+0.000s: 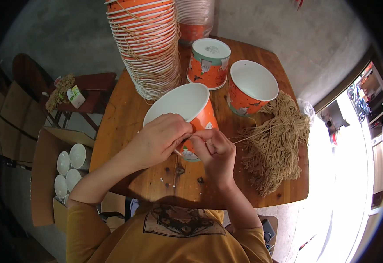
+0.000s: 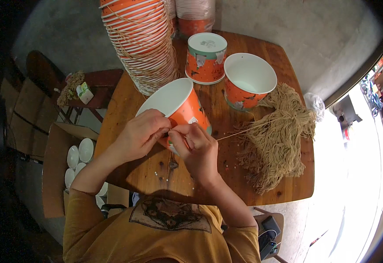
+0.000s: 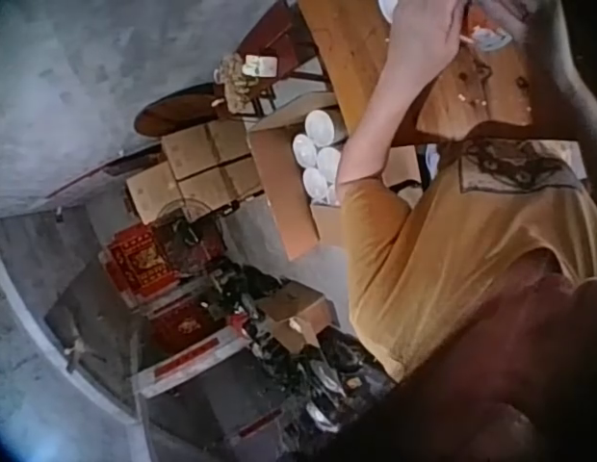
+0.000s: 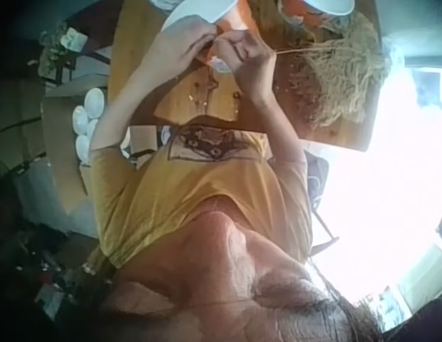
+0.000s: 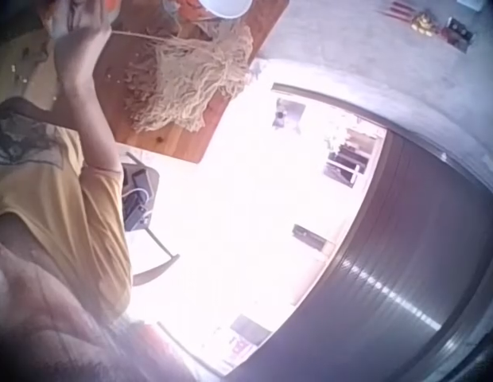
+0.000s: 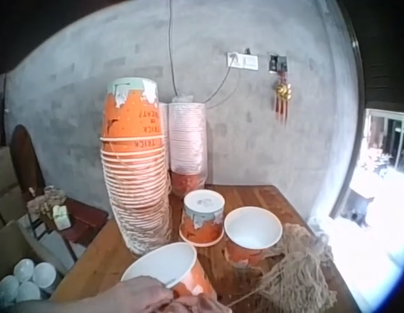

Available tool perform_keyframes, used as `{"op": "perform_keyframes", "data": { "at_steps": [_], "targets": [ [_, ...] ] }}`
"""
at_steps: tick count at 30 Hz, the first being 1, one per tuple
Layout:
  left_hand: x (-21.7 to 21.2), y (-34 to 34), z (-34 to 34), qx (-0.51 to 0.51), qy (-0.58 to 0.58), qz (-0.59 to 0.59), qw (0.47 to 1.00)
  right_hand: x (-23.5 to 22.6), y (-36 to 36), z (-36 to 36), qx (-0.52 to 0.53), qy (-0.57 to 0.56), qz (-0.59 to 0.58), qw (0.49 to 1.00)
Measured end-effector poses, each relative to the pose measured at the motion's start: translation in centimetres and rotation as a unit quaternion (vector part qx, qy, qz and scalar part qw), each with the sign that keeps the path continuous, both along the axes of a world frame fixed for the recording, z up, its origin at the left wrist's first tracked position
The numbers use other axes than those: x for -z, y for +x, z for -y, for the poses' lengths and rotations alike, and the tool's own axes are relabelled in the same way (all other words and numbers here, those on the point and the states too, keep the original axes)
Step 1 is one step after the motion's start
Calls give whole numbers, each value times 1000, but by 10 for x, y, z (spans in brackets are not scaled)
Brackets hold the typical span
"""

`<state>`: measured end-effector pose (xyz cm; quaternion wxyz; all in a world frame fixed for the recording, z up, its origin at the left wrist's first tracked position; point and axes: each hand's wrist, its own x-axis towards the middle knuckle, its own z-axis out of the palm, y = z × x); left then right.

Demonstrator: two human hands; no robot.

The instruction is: Threading elastic cords through holes in paper Halloween buckets for assembly.

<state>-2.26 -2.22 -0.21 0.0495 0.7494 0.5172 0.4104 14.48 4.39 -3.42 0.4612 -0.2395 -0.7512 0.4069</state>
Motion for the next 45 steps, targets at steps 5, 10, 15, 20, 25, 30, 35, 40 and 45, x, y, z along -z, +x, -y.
{"op": "perform_keyframes", "data": {
  "at_steps": [5, 10, 15, 20, 25, 30, 35, 40, 45],
  "targets": [
    [2, 2, -1, -2, 33, -26, 999, 5, -1, 4, -46, -140, -41, 988],
    [-4, 5, 3, 0, -29, 33, 999, 12, -4, 3, -91, -202, -98, 970],
    [1, 6, 6, 4, -100, 89, 991, 12, -6, 3, -74, -172, -116, 976],
    [1, 8, 8, -41, -114, 197, 973, 12, -9, 0, 61, 64, -18, 996],
    [-5, 8, 8, -34, -162, 210, 964, 14, -12, -2, 92, 152, -9, 984],
    [-5, 8, 8, -43, -176, 197, 964, 14, -12, -3, 106, 198, 7, 975],
    [4, 8, 6, -13, -166, 219, 961, 15, -12, -3, 103, 218, 7, 970],
    [-10, 8, 11, -4, -209, 215, 954, 17, -9, -5, 115, 255, 8, 960],
    [-4, 6, 8, 42, -236, 324, 915, 20, -3, -3, 123, 285, 14, 951]
  ]
}}
